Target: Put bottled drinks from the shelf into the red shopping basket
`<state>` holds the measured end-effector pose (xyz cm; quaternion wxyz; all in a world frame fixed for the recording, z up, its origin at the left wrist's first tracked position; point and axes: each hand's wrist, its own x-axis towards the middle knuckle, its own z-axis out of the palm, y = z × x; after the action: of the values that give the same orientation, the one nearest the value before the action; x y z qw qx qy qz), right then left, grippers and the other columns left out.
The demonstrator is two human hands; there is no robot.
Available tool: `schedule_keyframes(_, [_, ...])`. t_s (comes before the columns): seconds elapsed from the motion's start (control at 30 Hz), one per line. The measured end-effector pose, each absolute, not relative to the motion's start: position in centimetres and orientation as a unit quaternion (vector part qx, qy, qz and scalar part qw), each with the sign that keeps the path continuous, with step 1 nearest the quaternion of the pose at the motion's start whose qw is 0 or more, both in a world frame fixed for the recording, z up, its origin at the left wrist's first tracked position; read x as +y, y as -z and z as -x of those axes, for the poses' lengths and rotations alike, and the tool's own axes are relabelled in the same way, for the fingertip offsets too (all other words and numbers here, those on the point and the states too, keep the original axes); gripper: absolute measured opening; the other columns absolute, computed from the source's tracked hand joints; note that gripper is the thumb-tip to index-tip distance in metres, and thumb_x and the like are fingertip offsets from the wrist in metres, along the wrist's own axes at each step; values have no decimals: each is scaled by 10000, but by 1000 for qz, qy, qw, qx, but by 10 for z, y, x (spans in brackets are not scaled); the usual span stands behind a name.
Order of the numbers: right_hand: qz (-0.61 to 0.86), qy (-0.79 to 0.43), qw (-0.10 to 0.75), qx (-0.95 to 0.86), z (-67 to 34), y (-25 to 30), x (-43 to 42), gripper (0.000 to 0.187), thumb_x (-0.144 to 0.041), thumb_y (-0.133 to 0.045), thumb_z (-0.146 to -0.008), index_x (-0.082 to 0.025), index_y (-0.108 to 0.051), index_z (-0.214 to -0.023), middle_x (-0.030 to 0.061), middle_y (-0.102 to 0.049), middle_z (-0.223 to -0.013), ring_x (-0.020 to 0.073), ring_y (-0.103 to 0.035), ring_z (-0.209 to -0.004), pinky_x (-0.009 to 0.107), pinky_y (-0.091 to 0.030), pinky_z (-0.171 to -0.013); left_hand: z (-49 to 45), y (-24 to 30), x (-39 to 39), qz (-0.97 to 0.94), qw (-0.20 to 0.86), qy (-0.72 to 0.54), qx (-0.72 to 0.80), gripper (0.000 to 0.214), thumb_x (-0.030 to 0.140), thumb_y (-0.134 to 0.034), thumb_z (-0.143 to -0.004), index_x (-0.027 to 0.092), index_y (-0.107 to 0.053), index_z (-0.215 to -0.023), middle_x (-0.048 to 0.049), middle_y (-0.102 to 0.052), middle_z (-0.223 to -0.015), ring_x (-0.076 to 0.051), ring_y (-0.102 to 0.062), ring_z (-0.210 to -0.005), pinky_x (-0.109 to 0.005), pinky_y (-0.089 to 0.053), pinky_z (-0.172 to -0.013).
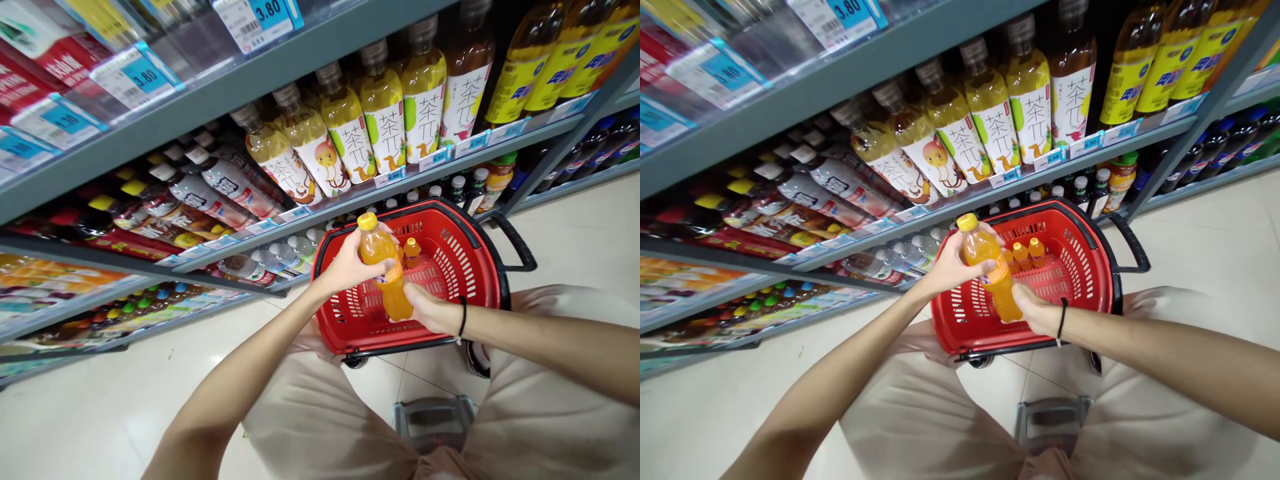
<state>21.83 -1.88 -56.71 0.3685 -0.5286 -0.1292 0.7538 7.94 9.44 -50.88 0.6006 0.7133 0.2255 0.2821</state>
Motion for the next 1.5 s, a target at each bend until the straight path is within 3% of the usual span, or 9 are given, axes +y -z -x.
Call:
schedule_keyframes(0.1, [521,-759,363,-144,-223,562,-13,254,-209,-351,-1046,-223,-603,-1080,23,-708,-808,165,-624,-640,302,-555,-629,-80,497,86,-731,562,-316,224,509,197,-829,-773,172,-543,-1193,-105,-707,-1128,-198,-722,-983,-309,-609,-855])
schedule_keyframes(0.27, [453,-723,444,-272,-228,553,-5,185,-366,-556,-1007,-212,-653,-1041,44,-750,-918,190,-686,-822,313,-595,-763,-83,472,72,-773,454,-404,182,533,182,-833,-735,201,-547,-1185,-69,-688,-1113,-197,-688,-1000,-337,-585,-926])
schedule_keyframes(0.43, [479,-785,361,-153,-221,564,-15,274,-372,-425,-1068,-222,-603,-1213,51,-758,-924,184,-712,-750,349,-619,-714,-82,489,82,-748,518,-323,260,489,231,-810,-784,176,-546,-1191,-97,-703,-1098,-187,-702,-930,-312,-593,-842])
schedule_keyframes(0.7, [434,-803,376,-158,-228,565,-23,244,-345,-419,-1106,-241,-585,-1252,39,-762,-944,153,-704,-704,281,-601,-649,-77,495,88,-724,548,-318,271,532,259,-854,-774,182,-540,-1197,-94,-698,-1110,-185,-712,-933,-301,-598,-842])
schedule_keyframes(0.87, [480,-789,356,-142,-227,553,-22,323,-242,-289,-1121,-227,-571,-1277,44,-758,-910,158,-704,-697,298,-611,-651,-81,496,87,-733,549,-305,263,510,259,-839,-798,182,-546,-1207,-100,-707,-1134,-181,-716,-953,-297,-602,-852])
schedule_keyframes(1.07, [472,-794,352,-150,-227,552,-22,337,-269,-284,-1123,-236,-564,-1307,54,-759,-940,166,-706,-708,341,-633,-699,-81,497,87,-724,550,-308,280,566,265,-887,-739,177,-557,-1191,-103,-721,-1129,-183,-709,-927,-310,-591,-846])
schedule_keyframes(1.27, [460,-780,379,-192,-229,551,-16,399,-452,-284,-1116,-222,-563,-1285,61,-739,-928,187,-692,-694,332,-640,-593,-77,498,112,-601,589,-391,372,477,363,-863,-766,177,-634,-1141,-106,-754,-1164,-231,-731,-1015,-391,-572,-952])
schedule_keyframes(1.37, [437,-777,391,-229,-233,538,-8,372,-493,-418,-1067,-181,-589,-1174,66,-706,-875,175,-655,-616,318,-623,-528,-66,496,134,-468,653,-443,397,400,469,-790,-801,188,-660,-1055,-98,-774,-1142,-261,-730,-1084,-419,-573,-986])
schedule_keyframes(1.5, [467,-710,455,-265,-246,525,5,297,-388,-653,-954,-160,-592,-1135,88,-696,-982,146,-648,-617,304,-632,-547,-49,493,149,-405,707,-440,376,439,609,-681,-827,199,-664,-984,-117,-780,-1133,-298,-699,-1174,-430,-576,-996])
